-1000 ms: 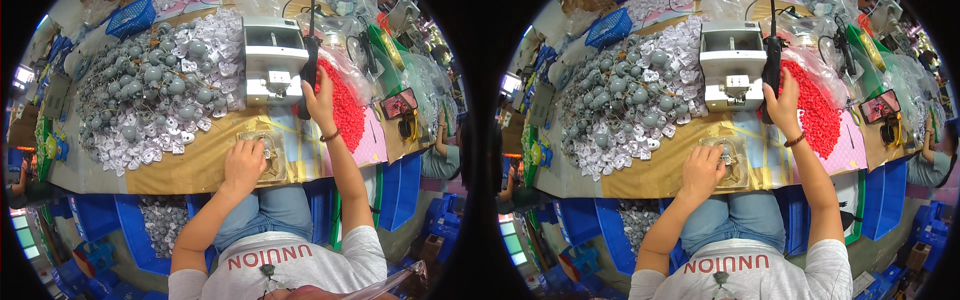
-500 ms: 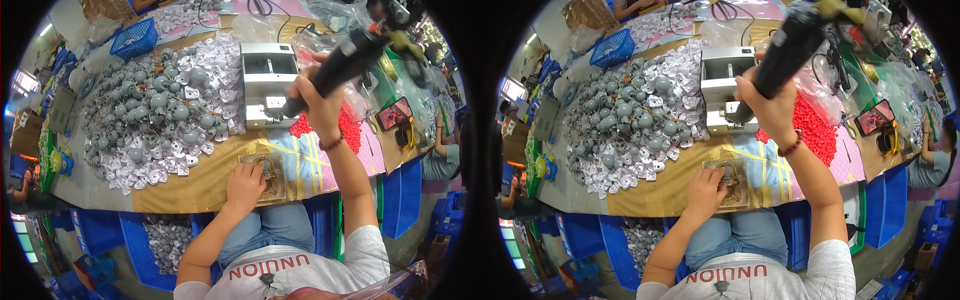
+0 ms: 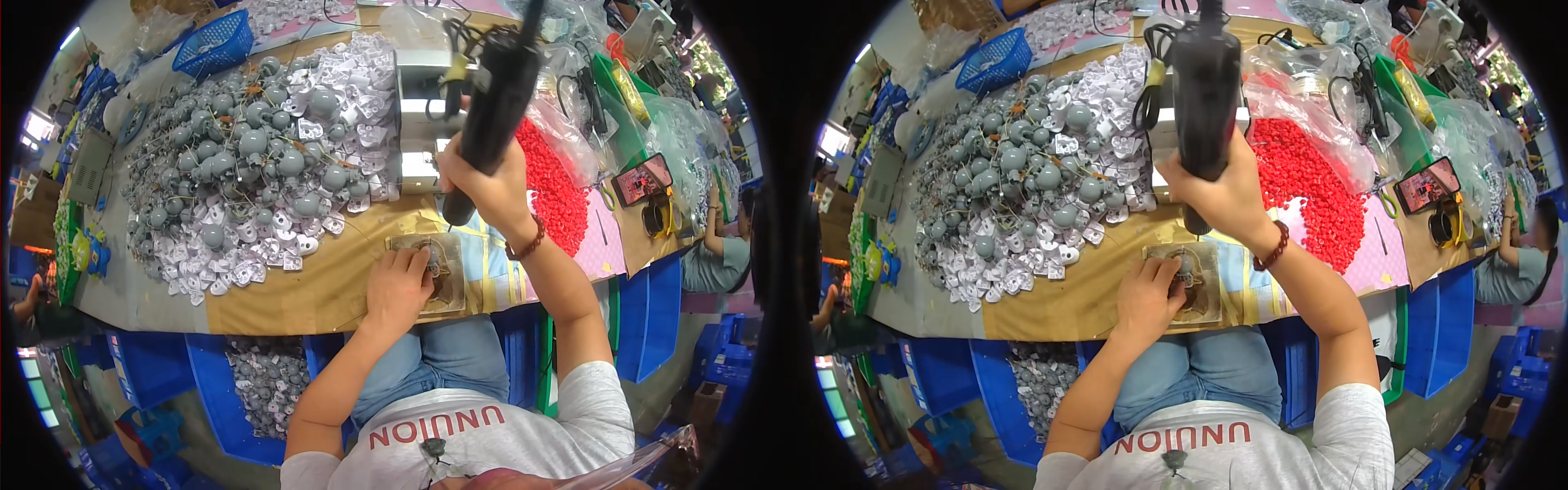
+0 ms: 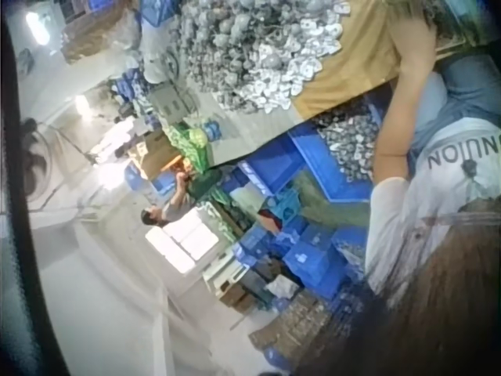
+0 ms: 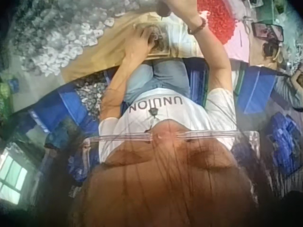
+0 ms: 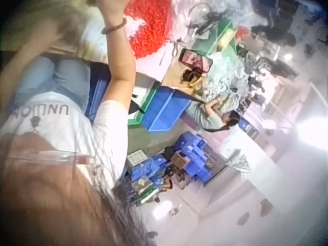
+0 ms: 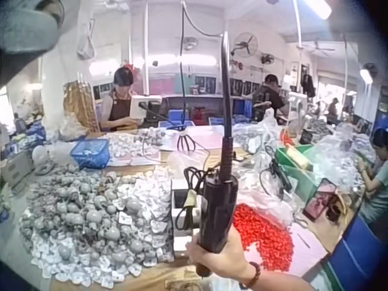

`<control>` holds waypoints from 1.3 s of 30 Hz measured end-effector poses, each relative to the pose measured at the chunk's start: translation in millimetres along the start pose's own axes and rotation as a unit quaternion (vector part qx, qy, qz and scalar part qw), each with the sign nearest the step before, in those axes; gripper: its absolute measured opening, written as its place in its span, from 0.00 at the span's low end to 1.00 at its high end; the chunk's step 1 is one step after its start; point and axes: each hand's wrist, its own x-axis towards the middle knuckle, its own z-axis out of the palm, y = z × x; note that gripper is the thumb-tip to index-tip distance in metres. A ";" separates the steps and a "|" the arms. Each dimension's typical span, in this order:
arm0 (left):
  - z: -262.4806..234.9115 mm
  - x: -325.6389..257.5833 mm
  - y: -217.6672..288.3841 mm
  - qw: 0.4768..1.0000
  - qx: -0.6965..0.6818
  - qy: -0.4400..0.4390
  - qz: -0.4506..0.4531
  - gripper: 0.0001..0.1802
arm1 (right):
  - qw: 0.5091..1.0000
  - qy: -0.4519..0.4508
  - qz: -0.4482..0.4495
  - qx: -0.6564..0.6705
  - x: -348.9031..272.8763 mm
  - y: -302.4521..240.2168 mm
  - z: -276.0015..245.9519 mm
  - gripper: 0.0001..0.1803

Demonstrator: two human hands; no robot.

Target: Assembling electronic components into grey plastic spheres using an electric screwdriver at a factory workbench.

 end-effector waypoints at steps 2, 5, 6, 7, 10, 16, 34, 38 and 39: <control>-0.2 1.2 -0.2 1.000 -0.013 -0.004 0.001 0.21 | 0.998 0.012 -0.046 -0.033 -0.3 -1.8 -4.1 0.17; -2.1 1.4 1.0 1.000 -0.016 -0.015 -0.007 0.21 | 0.991 0.046 -0.124 -0.007 32.4 -4.4 -7.3 0.10; -2.5 0.6 1.0 1.000 -0.010 -0.015 -0.009 0.21 | 0.990 0.049 -0.134 -0.002 45.0 -5.9 -7.9 0.09; -3.2 0.7 1.2 1.000 -0.003 -0.016 -0.011 0.21 | 0.988 0.047 -0.117 -0.085 54.1 0.3 -13.0 0.10; -3.4 2.8 4.8 1.000 0.002 -0.022 -0.018 0.21 | 0.993 0.041 -0.089 -0.070 70.8 18.7 -13.9 0.17; -3.5 1.0 1.9 0.999 -0.016 -0.017 -0.023 0.20 | 0.997 0.019 0.036 -0.059 37.2 16.9 -5.0 0.20; -3.1 2.4 1.6 0.999 -0.022 -0.020 -0.023 0.19 | 0.995 0.040 -0.006 -0.090 59.7 21.3 -11.6 0.20; -2.7 1.6 -0.1 0.999 -0.036 -0.022 -0.032 0.20 | 0.997 0.018 0.065 -0.047 6.4 4.5 3.0 0.25; -3.7 2.5 -0.1 0.998 -0.040 -0.030 -0.037 0.19 | 0.996 0.022 0.084 -0.030 -9.7 -3.2 7.5 0.23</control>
